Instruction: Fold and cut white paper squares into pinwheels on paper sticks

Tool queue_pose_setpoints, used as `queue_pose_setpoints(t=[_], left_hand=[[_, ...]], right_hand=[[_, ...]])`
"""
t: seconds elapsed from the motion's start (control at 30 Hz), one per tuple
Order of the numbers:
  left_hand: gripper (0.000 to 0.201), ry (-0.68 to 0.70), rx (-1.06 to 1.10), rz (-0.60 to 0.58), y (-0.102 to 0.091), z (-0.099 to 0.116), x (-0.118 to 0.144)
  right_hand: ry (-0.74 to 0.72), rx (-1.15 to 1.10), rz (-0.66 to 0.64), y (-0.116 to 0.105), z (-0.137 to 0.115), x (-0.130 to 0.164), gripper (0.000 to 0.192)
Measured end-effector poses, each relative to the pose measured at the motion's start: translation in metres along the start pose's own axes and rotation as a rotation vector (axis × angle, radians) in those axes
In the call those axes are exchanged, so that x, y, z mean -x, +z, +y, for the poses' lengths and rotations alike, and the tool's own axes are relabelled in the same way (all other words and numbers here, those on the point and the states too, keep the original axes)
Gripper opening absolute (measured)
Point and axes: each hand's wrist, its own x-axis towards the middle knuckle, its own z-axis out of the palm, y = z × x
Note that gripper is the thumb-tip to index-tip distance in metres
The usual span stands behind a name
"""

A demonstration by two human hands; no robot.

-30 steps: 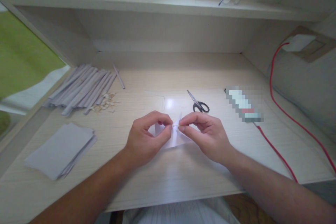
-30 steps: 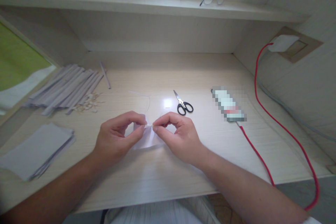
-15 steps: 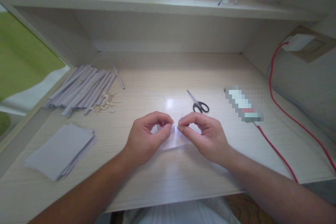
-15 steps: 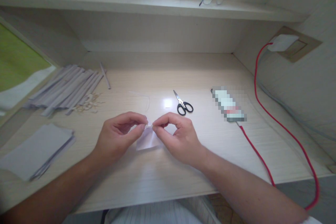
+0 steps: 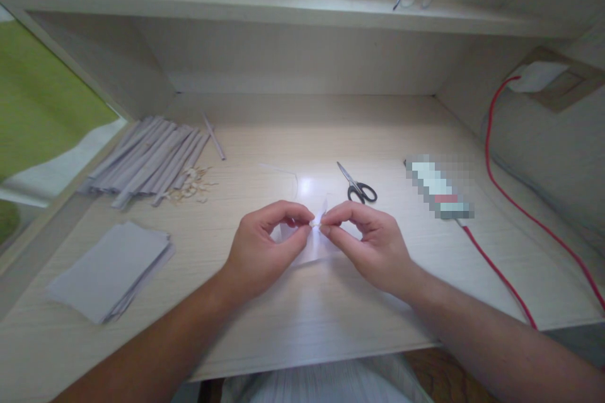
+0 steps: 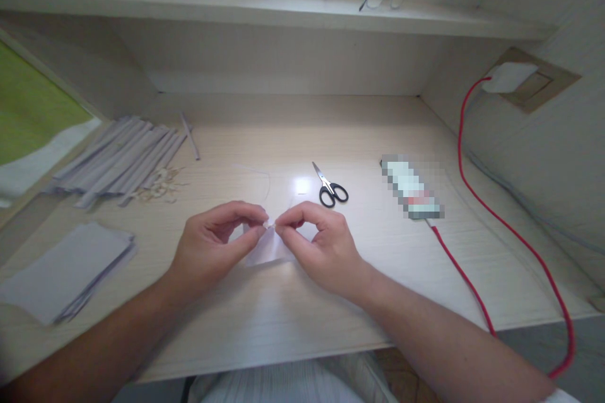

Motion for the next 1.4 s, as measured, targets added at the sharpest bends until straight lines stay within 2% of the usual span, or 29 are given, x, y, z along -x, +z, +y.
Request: queue_pose_setpoints(t=[0.17,0.43,0.67,0.8,1.03,1.4], left_hand=[[0.014,0.041,-0.076,-0.005,0.0011,0.0020,-0.0009],[0.016,0.120,-0.197,-0.015,-0.0025,0.0087,-0.0001],[0.020,0.140,-0.256,-0.083,-0.0069,0.0086,-0.0042],[0.021,0.135,-0.287,-0.098,-0.0077,0.0090,-0.0050],[0.018,0.135,-0.297,-0.061,-0.0071,0.0094,-0.0049],[0.019,0.164,-0.296,-0.076,-0.0073,0.0090,-0.0042]], right_hand=[[-0.084,0.022,0.003,-0.0003,-0.0004,-0.0007,0.014],[0.012,0.026,-0.059,-0.0021,0.0001,-0.0024,0.013],[-0.066,0.077,-0.087,-0.0010,0.0037,-0.0011,0.021],[-0.093,0.121,-0.095,-0.0010,0.0034,-0.0003,0.019],[-0.026,0.097,-0.128,-0.0013,0.0012,-0.0006,0.017],[0.084,-0.017,-0.125,-0.0004,0.0008,-0.0011,0.008]])
